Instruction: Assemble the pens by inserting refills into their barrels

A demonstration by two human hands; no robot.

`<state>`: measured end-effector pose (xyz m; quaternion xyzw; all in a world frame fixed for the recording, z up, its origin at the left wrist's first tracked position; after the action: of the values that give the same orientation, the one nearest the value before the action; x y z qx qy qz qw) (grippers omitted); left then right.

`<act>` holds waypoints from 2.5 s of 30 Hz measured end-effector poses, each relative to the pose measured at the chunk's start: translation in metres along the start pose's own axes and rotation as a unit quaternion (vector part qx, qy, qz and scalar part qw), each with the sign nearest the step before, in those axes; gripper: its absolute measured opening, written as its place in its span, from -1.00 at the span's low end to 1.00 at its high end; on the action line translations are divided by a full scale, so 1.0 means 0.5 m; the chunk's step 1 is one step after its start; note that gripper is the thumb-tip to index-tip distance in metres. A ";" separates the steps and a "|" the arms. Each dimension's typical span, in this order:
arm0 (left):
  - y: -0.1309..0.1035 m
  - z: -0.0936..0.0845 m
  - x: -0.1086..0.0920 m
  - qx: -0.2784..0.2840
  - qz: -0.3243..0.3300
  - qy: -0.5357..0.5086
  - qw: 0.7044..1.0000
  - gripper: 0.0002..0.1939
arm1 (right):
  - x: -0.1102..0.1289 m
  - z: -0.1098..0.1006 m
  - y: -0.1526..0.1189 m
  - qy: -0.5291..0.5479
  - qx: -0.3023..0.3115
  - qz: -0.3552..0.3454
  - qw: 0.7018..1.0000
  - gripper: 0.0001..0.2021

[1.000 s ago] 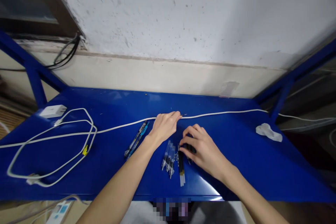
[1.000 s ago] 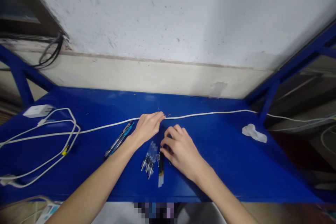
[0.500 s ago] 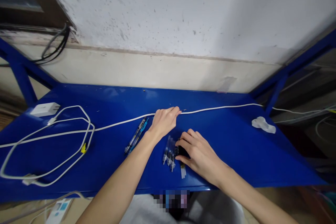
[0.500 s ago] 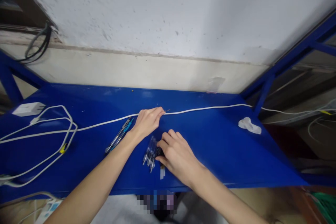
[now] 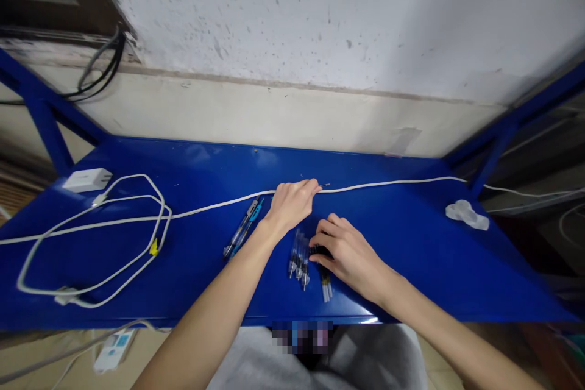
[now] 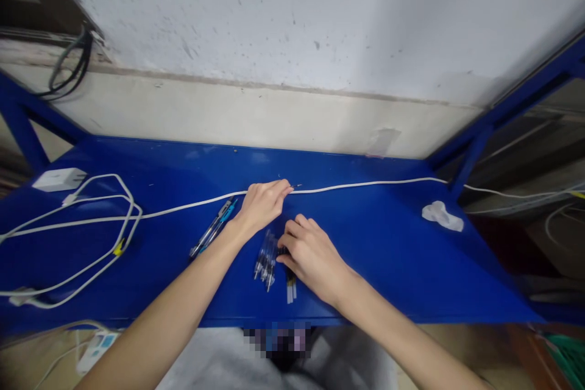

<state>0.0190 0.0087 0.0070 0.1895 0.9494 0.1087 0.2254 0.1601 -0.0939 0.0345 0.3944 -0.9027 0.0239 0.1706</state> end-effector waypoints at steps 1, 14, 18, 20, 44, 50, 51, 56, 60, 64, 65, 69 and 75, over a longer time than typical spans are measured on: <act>0.000 0.000 0.000 0.002 0.000 0.000 1.000 -0.69 | -0.001 -0.002 0.000 0.005 -0.003 0.000 1.000 -0.85; 0.000 0.001 0.002 0.002 -0.001 -0.003 1.000 -0.70 | -0.012 0.000 -0.003 0.042 -0.022 -0.015 0.999 -0.90; 0.001 0.001 0.001 -0.001 0.000 -0.005 1.000 -0.70 | -0.012 -0.001 -0.005 0.048 -0.028 -0.023 0.998 -0.92; 0.001 0.001 0.002 0.001 -0.002 -0.004 1.000 -0.70 | -0.010 -0.002 -0.005 0.050 -0.030 -0.027 0.998 -0.91; 0.002 0.008 0.010 -0.006 0.005 -0.029 1.000 -0.78 | -0.127 -0.097 0.046 0.274 -0.184 0.052 0.942 -0.88; 0.001 0.010 0.009 0.012 0.010 -0.012 1.000 -0.74 | -0.207 -0.027 0.075 0.416 -0.402 0.098 0.809 -0.70; 0.001 0.011 0.009 0.019 0.009 -0.012 1.000 -0.75 | -0.214 -0.014 0.075 0.435 -0.422 0.112 0.788 -0.67; 0.001 0.015 0.010 0.031 0.020 -0.024 0.999 -0.73 | -0.225 0.016 0.074 0.504 -0.422 0.160 0.736 -0.71; 0.001 0.016 0.015 0.017 0.011 -0.033 0.999 -0.74 | -0.221 0.016 0.075 0.517 -0.414 0.149 0.734 -0.73; -0.001 0.013 0.014 0.004 0.002 -0.043 0.999 -0.77 | -0.220 0.018 0.074 0.514 -0.408 0.136 0.742 -0.75; -0.001 0.012 0.013 0.004 0.002 -0.043 0.999 -0.77 | -0.221 0.018 0.074 0.515 -0.414 0.137 0.738 -0.75; -0.001 0.013 0.011 0.010 0.006 -0.040 0.999 -0.76 | -0.220 0.018 0.073 0.523 -0.409 0.145 0.734 -0.73; -0.004 0.009 0.004 0.013 0.031 -0.069 0.997 -0.76 | -0.216 0.020 0.070 0.485 -0.384 0.138 0.774 -0.74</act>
<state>0.0190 0.0083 0.0018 0.2288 0.9268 0.0896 0.2842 0.2000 0.0043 -0.0071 0.1034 -0.6790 -0.1129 0.7180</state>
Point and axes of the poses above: each hand's wrist, its own y-axis towards the middle knuckle, its own z-axis out of the palm, x = y × z, the point moved 2 cm from there along y, towards the middle knuckle, and after that the axes turned 11 degrees about -z, right-handed, at the moved point
